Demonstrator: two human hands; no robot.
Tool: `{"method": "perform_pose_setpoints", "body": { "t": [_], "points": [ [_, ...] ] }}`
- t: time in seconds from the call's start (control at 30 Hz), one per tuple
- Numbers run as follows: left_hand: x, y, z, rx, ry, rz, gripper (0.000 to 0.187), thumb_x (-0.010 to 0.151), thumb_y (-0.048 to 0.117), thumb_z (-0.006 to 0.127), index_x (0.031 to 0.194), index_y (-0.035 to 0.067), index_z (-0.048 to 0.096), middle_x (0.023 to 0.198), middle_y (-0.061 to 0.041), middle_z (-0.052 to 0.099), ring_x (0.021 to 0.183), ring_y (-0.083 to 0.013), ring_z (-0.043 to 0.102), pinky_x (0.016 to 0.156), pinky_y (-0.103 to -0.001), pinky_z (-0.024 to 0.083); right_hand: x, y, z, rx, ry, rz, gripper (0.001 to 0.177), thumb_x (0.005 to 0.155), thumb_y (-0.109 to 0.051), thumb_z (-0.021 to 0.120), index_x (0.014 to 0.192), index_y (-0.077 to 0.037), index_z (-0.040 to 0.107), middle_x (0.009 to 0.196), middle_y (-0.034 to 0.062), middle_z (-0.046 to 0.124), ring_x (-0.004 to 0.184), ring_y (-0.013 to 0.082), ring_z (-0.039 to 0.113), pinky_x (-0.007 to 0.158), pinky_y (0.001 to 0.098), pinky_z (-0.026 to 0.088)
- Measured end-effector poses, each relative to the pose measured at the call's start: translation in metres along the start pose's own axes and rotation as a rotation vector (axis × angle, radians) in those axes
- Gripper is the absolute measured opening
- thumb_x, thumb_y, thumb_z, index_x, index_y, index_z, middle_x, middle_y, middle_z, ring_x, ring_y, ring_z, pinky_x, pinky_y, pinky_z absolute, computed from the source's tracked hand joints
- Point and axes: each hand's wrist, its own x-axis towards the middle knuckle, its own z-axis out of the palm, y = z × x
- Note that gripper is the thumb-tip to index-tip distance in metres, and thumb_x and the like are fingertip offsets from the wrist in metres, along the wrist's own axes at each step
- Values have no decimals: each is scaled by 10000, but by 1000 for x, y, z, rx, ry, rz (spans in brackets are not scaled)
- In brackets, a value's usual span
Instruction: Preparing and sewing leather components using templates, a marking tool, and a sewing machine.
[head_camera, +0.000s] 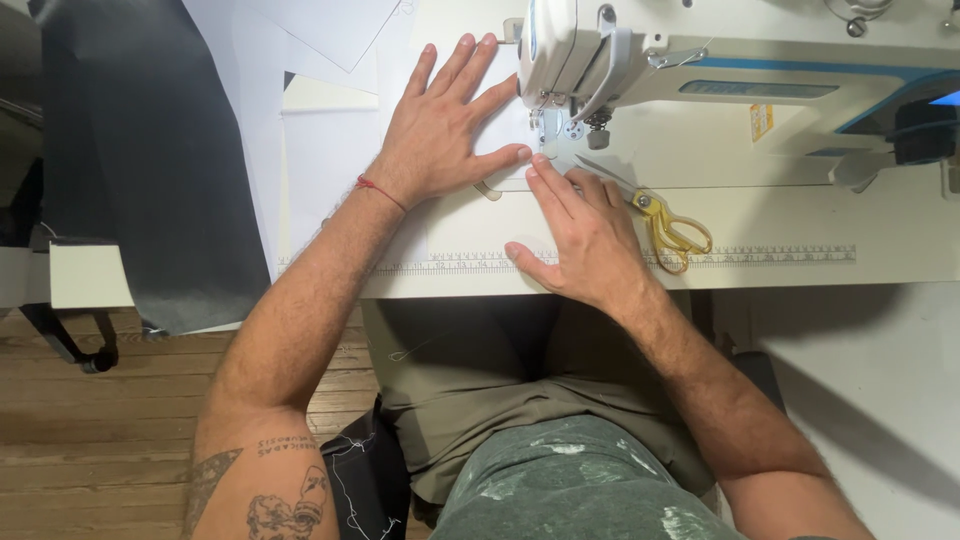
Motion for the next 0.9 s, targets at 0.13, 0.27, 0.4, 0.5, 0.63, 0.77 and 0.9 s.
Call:
{"method": "perform_pose_setpoints", "body": {
  "t": [0.13, 0.27, 0.4, 0.5, 0.63, 0.77, 0.9],
  "points": [
    [4, 2, -4, -3, -41, -32, 818, 1027, 766, 370, 1572, 168, 495, 1665, -230, 273, 1547, -389, 230, 1212, -662, 94, 0, 2, 4, 17, -2, 13, 778, 927, -544, 692, 1447, 23, 578, 1575, 117, 512, 1204, 366, 571, 994, 491, 471],
    [5, 0, -6, -29, -53, -62, 924, 970, 852, 320, 1580, 178, 490, 1662, -228, 274, 1547, -385, 197, 1201, -682, 66, 1, 1, 7, 31, -26, 36, 814, 929, -545, 702, 1492, 18, 534, 1595, 109, 486, 1205, 359, 553, 961, 524, 497],
    [10, -4, -3, -38, -77, -71, 922, 963, 856, 345, 1589, 191, 473, 1675, -223, 234, 1555, -384, 157, 1198, -696, 28, 3, 2, 6, -3, 4, 28, 805, 914, -550, 723, 1468, 14, 571, 1582, 98, 503, 1184, 350, 573, 958, 490, 497],
    [8, -7, -5, -11, -21, -24, 906, 977, 843, 398, 1602, 190, 470, 1660, -224, 288, 1535, -418, 211, 1183, -716, 109, 5, 2, 7, 4, -2, 41, 812, 904, -530, 729, 1484, 10, 550, 1590, 76, 492, 1184, 335, 549, 931, 488, 488],
    [12, -8, -5, -6, -26, -18, 896, 976, 840, 387, 1578, 185, 492, 1652, -230, 306, 1528, -427, 225, 1174, -719, 116, 8, 3, 6, -25, 1, 35, 803, 896, -541, 728, 1457, 13, 574, 1562, 75, 513, 1158, 336, 551, 922, 480, 489],
    [14, -12, -5, -5, -36, -29, 923, 970, 855, 366, 1596, 184, 472, 1659, -228, 288, 1536, -420, 214, 1181, -716, 100, 12, 2, 9, -47, -4, 53, 798, 902, -558, 704, 1447, 13, 582, 1537, 88, 544, 1132, 326, 556, 898, 478, 487],
    [19, -13, -11, -43, -111, -28, 968, 949, 869, 312, 1635, 190, 382, 1673, -251, 221, 1549, -437, 168, 1186, -717, 60, 15, -1, 11, -58, 13, 63, 795, 919, -556, 673, 1446, 31, 565, 1517, 122, 554, 1078, 347, 562, 844, 488, 488]
  ]
}}
